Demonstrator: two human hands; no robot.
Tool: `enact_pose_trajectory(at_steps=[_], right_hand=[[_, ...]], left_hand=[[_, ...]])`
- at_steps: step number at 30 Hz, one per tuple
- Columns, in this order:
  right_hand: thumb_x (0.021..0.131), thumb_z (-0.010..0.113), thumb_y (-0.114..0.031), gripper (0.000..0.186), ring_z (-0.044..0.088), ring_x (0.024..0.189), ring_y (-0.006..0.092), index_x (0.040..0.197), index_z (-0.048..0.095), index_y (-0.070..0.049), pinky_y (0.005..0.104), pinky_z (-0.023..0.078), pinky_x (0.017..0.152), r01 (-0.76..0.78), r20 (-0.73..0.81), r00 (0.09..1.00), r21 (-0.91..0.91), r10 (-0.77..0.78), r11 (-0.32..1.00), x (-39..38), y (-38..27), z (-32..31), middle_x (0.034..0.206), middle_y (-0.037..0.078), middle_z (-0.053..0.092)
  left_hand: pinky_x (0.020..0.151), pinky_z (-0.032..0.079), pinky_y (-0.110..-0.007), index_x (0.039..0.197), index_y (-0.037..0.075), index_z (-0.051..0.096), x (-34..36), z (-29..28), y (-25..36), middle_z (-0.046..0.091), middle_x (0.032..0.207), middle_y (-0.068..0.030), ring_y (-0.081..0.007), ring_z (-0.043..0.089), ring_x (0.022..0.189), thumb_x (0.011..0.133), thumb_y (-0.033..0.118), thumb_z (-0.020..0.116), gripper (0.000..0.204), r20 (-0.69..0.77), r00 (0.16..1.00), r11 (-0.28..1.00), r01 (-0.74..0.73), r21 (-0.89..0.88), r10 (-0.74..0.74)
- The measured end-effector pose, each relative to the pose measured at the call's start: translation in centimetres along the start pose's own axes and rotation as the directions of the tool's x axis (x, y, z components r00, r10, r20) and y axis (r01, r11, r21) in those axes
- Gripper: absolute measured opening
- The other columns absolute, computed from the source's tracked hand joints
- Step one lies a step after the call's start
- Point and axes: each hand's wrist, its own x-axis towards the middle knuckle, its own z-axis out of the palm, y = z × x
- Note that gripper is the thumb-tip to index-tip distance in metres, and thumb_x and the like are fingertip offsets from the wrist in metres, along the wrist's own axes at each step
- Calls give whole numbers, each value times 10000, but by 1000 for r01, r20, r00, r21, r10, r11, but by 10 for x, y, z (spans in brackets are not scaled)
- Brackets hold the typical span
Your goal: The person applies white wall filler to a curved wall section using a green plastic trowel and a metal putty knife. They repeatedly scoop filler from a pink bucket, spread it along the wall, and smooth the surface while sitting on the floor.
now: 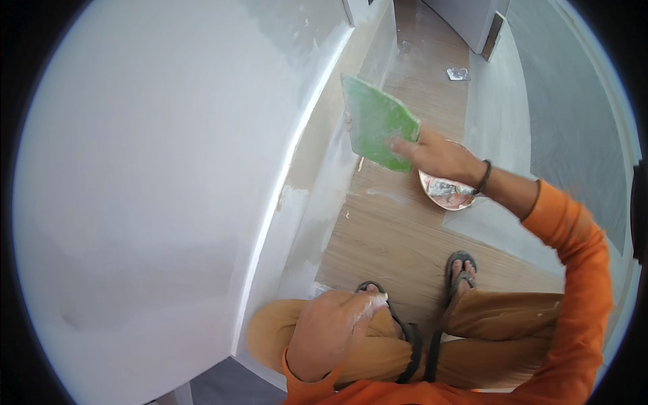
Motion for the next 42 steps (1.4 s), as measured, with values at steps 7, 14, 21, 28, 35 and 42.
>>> enact_pose_trajectory(at_steps=[7,14,21,28,35,42], right_hand=[[947,539,-114,552,634,1052,359,1469,390,-15,453,500,934,277,-288,897,-223,-335,935,11,26,76,1238,249,615],[863,517,-19,705,585,1193,459,1501,242,106,457,603,738,112,-375,860,-523,-346,845,16,10,153,1382,397,456],[837,568,-30,747,663,1007,421,1525,282,9,467,585,660,273,-286,880,-348,-379,897,-21,27,147,1308,332,538],[821,596,-17,788,624,1064,438,1541,283,-87,477,561,803,360,-404,752,-409,-520,838,43,41,86,1387,285,488],[758,634,10,884,495,1305,423,1556,275,-116,436,561,892,242,-270,912,-257,-310,936,-7,15,152,1525,249,382],[772,520,74,848,385,1389,450,1559,233,-52,446,400,1126,378,-175,919,131,-353,917,-43,32,142,1521,300,341]], left_hand=[[770,556,-375,1094,18,703,2,-6,3,728,958,-166,-331,696,868,814,229,803,364,-29,999,994,35,99,-32],[864,545,-399,1238,17,619,12,16,6,713,1091,-139,-317,686,986,814,233,807,512,246,969,995,-43,94,18],[883,538,-398,1277,27,601,10,12,8,700,1132,-143,-327,680,1015,802,187,808,542,271,961,993,19,120,-51],[901,532,-403,1281,22,594,8,11,5,693,1150,-148,-336,665,1064,801,176,807,547,248,966,989,33,141,-67],[927,521,-412,1299,16,574,6,7,1,679,1207,-141,-338,654,1095,825,211,797,559,266,963,993,18,117,-49],[936,520,-412,1312,14,563,13,9,3,667,1239,-143,-333,644,1121,835,228,789,569,321,940,986,70,151,-116]])
